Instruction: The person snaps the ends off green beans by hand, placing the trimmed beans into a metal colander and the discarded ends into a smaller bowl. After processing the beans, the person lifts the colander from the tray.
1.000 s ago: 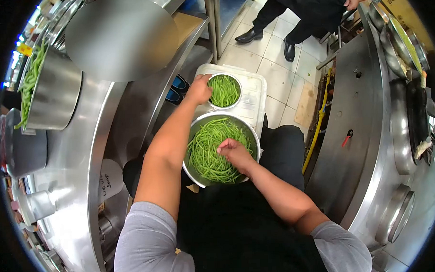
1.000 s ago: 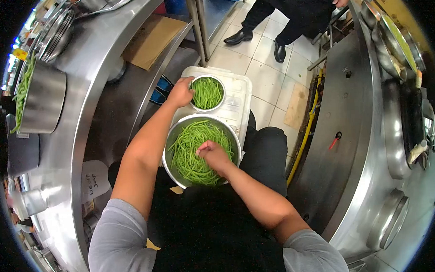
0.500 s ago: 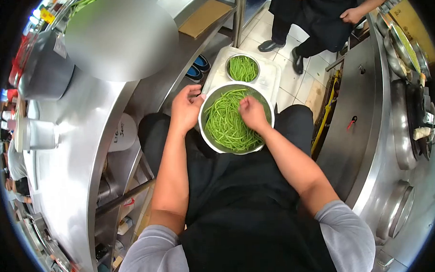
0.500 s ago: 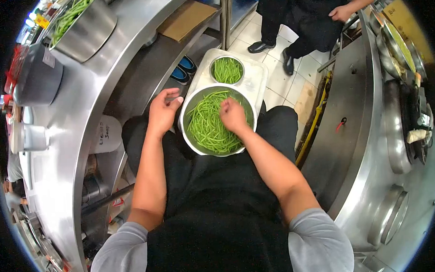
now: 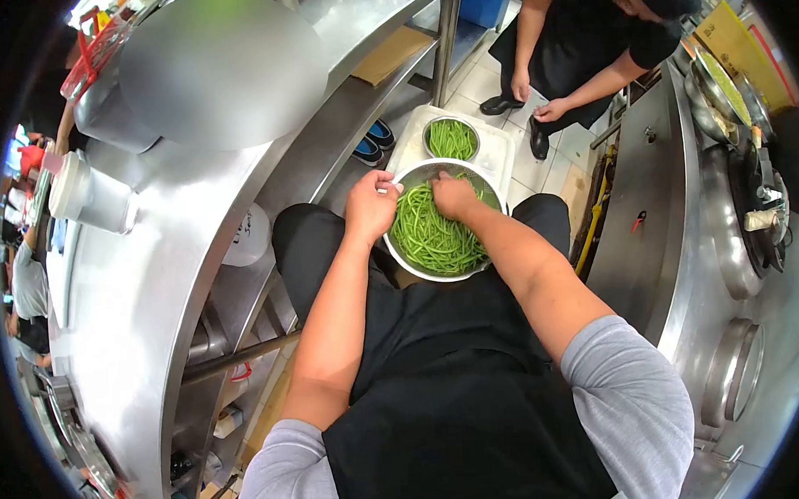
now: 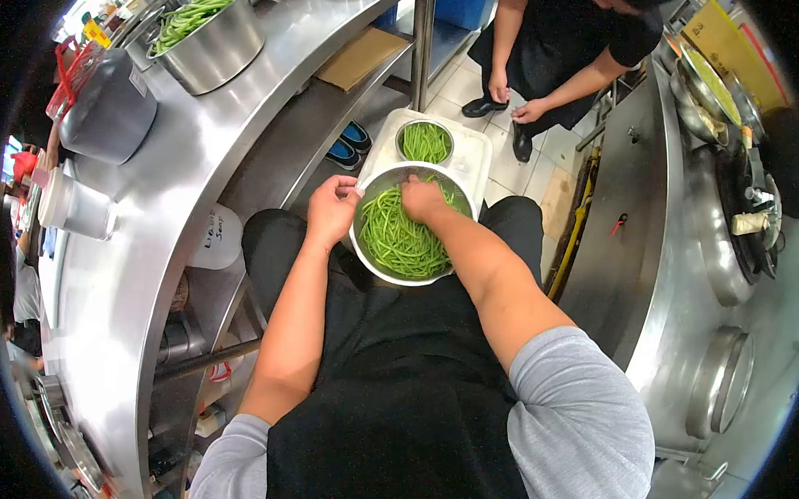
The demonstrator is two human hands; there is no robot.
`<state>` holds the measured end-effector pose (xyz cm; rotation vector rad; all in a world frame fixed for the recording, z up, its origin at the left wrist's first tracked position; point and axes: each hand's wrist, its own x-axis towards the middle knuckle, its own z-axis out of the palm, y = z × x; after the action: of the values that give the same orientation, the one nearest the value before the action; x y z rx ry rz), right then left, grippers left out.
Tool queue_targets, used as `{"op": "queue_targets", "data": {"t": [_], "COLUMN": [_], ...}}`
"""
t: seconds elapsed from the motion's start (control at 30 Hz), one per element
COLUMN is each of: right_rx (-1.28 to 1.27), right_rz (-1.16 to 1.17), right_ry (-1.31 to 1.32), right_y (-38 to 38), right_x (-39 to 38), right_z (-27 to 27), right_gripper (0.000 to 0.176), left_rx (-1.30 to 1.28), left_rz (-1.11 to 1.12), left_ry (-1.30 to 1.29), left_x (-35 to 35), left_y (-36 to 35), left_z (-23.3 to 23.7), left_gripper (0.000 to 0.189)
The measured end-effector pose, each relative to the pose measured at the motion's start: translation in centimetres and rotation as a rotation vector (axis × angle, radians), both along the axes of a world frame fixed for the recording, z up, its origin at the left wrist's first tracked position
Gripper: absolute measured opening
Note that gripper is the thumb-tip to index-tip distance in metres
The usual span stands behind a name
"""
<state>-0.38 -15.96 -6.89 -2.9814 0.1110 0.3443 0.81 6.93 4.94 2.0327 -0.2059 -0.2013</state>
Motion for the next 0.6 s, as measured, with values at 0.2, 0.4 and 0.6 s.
{"op": "queue_targets", "data": {"t": [0.2,0.4,0.6], "right_rx": [-0.104,0.55,1.035], "right_rz": [0.139,-0.081,-0.293], "right_ry": [0.103,-0.361,-0.367], "right_y": [-0.2,-2.0,-0.7], "right_x": [0.1,-4.9,-10.0], "right_z": [3.6,4.2,4.6], "right_gripper": [0.03,0.024,0.017], "left_rx": [0.063,0.053,0.062], "left_rz": [-0.021,-0.049,-0.185], "left_ry": [-0.017,-0.071,-0.046], "left_x": [-0.3,-1.0,-1.9], "left_y": [0.3,0.0,-1.3], "left_z": [0.3,0.8,-1.5], "left_gripper": [0.028,0.029,0.034]}}
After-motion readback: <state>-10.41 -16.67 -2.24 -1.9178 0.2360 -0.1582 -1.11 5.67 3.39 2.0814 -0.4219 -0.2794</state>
